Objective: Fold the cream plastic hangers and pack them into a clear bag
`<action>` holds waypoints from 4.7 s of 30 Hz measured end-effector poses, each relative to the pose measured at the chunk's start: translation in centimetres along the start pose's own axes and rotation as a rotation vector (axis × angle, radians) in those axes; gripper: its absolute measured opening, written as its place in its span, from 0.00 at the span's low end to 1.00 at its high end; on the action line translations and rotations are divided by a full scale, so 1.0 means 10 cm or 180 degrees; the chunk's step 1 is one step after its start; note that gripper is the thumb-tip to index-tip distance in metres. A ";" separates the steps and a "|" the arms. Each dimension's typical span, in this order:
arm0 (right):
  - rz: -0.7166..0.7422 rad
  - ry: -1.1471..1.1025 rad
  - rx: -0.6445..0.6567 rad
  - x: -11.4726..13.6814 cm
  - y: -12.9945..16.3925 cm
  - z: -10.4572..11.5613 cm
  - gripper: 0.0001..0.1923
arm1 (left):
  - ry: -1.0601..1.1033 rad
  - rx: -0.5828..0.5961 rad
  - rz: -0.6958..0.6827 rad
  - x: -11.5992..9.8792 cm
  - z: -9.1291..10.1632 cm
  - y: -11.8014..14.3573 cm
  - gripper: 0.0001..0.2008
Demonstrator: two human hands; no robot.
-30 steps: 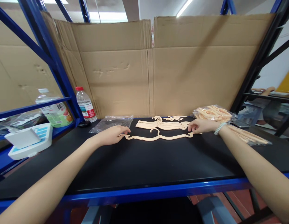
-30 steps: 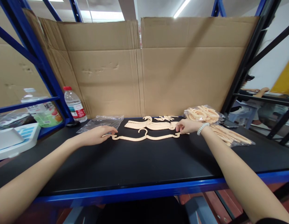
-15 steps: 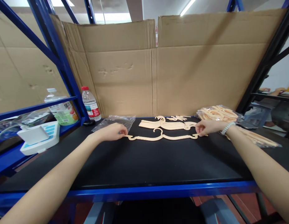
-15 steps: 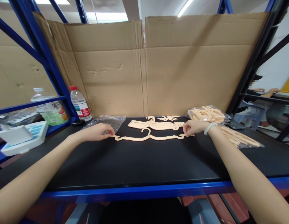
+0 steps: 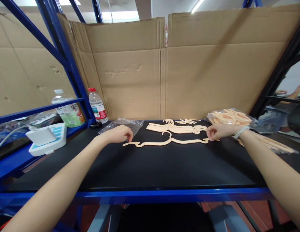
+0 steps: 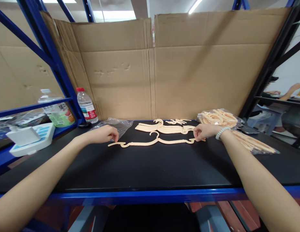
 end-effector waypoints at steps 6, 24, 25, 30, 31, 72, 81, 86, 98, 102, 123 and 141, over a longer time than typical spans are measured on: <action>-0.0080 -0.0039 0.0108 -0.07 -0.02 0.00 0.10 | -0.0020 0.0000 0.0027 0.05 -0.02 -0.03 0.17; -0.0353 -0.0033 0.0415 -0.23 0.03 -0.01 0.12 | -0.0112 -0.0068 0.0006 0.06 -0.02 -0.04 0.18; -0.0360 -0.0037 0.0412 -0.24 0.03 -0.01 0.12 | -0.0116 -0.0069 0.0006 0.06 -0.02 -0.04 0.18; -0.0380 -0.0047 0.0421 -0.30 0.02 0.00 0.12 | -0.0142 -0.0092 0.0011 0.05 -0.01 -0.04 0.18; -0.0381 -0.0045 0.0423 -0.30 0.01 0.00 0.12 | -0.0150 -0.0105 0.0014 0.04 -0.01 -0.04 0.18; -0.0540 0.1711 -0.1127 0.63 -0.90 0.58 0.13 | 0.0412 -0.0912 -0.1859 -1.53 -0.39 -0.02 0.12; -0.0801 0.1919 -0.1013 0.63 -1.12 0.57 0.13 | 0.0289 -0.0919 -0.1846 -1.54 -0.40 -0.01 0.11; -0.0781 0.1984 -0.1054 0.60 -1.06 0.62 0.13 | 0.0238 -0.0949 -0.1858 -1.54 -0.40 -0.02 0.12; -0.0631 0.1969 -0.0988 0.59 -1.12 0.56 0.14 | 0.0275 -0.0918 -0.1848 -1.54 -0.40 -0.02 0.11; -0.0735 0.1944 -0.1041 0.58 -1.19 0.57 0.14 | 0.0281 -0.0935 -0.1842 -1.54 -0.40 -0.03 0.11; 0.0917 -0.0444 -0.1890 1.22 -0.11 0.30 0.04 | 0.1939 -0.0745 -0.1656 -1.50 -0.32 -0.05 0.11; 0.1794 -0.2687 -0.0565 1.78 -0.19 -0.68 0.15 | 0.4798 -0.0391 -0.0612 -1.16 -0.49 -0.20 0.18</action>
Point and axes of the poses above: each hand's wrist, its own y-axis away from the middle knuckle, its own z-axis out of the back of the hand, x = y × z, the point moved 6 cm from there along -y, towards the middle knuckle, and after that the axes turned 12 degrees about x, right-handed, at the moved point
